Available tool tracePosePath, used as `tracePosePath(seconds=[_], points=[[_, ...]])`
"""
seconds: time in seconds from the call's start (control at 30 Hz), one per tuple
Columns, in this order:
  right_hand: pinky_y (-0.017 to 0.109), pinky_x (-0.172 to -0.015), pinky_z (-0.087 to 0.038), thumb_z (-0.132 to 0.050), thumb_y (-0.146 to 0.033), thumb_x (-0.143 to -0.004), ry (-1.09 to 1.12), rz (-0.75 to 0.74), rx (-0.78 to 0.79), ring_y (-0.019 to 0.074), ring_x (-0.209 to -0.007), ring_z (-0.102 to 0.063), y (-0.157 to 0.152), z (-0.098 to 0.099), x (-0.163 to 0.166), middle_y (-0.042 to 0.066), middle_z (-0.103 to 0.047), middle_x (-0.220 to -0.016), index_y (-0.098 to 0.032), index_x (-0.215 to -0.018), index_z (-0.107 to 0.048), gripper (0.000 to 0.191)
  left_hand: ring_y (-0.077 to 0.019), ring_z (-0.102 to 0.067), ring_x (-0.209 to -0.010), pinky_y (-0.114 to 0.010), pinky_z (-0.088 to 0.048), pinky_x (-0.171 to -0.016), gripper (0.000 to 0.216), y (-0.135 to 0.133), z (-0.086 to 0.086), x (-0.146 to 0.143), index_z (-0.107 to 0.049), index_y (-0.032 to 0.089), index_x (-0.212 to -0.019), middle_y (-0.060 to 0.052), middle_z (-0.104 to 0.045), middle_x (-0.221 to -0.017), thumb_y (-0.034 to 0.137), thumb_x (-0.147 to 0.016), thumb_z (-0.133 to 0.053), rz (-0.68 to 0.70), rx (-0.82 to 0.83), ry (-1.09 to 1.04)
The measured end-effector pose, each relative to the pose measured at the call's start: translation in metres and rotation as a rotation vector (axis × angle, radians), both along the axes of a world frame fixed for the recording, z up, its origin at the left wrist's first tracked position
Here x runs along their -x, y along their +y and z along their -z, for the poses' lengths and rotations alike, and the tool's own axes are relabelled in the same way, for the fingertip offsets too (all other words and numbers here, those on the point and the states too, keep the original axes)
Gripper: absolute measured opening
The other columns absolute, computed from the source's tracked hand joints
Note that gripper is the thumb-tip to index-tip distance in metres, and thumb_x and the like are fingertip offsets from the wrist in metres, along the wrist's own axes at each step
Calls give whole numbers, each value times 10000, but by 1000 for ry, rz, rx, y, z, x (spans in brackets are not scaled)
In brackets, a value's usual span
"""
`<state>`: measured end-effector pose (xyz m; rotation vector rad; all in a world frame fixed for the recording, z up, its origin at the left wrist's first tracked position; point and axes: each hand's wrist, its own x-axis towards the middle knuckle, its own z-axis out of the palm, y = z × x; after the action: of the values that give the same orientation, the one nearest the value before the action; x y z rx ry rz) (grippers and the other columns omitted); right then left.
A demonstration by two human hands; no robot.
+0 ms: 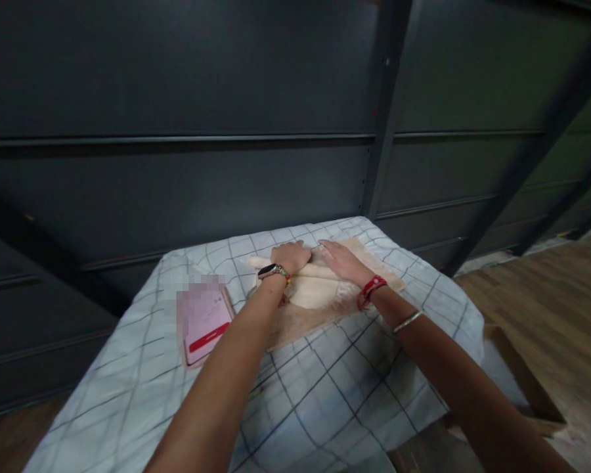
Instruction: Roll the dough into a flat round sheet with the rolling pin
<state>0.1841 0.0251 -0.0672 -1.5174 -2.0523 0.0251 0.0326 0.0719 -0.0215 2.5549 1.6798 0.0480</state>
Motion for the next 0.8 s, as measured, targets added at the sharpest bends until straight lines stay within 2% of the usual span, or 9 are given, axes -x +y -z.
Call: tracePosePath(seconds=[0.17,0.33,0.5,0.67,0.8], points=[[388,-1066,-347,-264,-260,-964,8,21,-12,221,-1187,-526,16,2,-6,168,-591,-1254,-62,-1258,-539,448,-262,-603,-1029,-318,-417,-833,394,16,4,-8,-592,153,-1164,-130,-640,-1181,331,-893,-368,14,23,-4],[403,-1035,-378,-248,-249,-975,-15,-4,4,228,-1167,-539,14,2,-5,151,-597,-1249,-105,-1199,-579,425,-273,-592,-1053,-317,-416,-836,415,13,3,-8,-568,137,-1201,-145,-626,-1201,340,-892,-379,12,17,7],[385,-1021,-381,-254,-267,-986,-58,-82,-31,225,-1150,-539,-10,-4,6,169,-600,-1221,-90,-1156,-574,403,-294,-578,-1081,-357,-422,-838,423,-9,-2,0,-584,155,-1200,-142,-621,-1213,344,-871,-398,4,-9,21],[393,-1042,-362,-266,-318,-989,11,-185,0,211,-1202,-499,-38,-8,20,147,-567,-1285,-110,-1253,-508,415,-306,-578,-1073,-442,-408,-853,411,-39,-2,14,-629,168,-1125,-133,-644,-1167,306,-900,-313,50,-91,81],[375,-1068,-343,-233,-344,-987,95,-203,49,194,-1237,-478,-41,-10,19,140,-542,-1328,-113,-1282,-500,460,-299,-584,-1063,-461,-401,-856,417,-48,-1,19,-645,191,-1099,-126,-650,-1152,296,-910,-288,67,-107,104]])
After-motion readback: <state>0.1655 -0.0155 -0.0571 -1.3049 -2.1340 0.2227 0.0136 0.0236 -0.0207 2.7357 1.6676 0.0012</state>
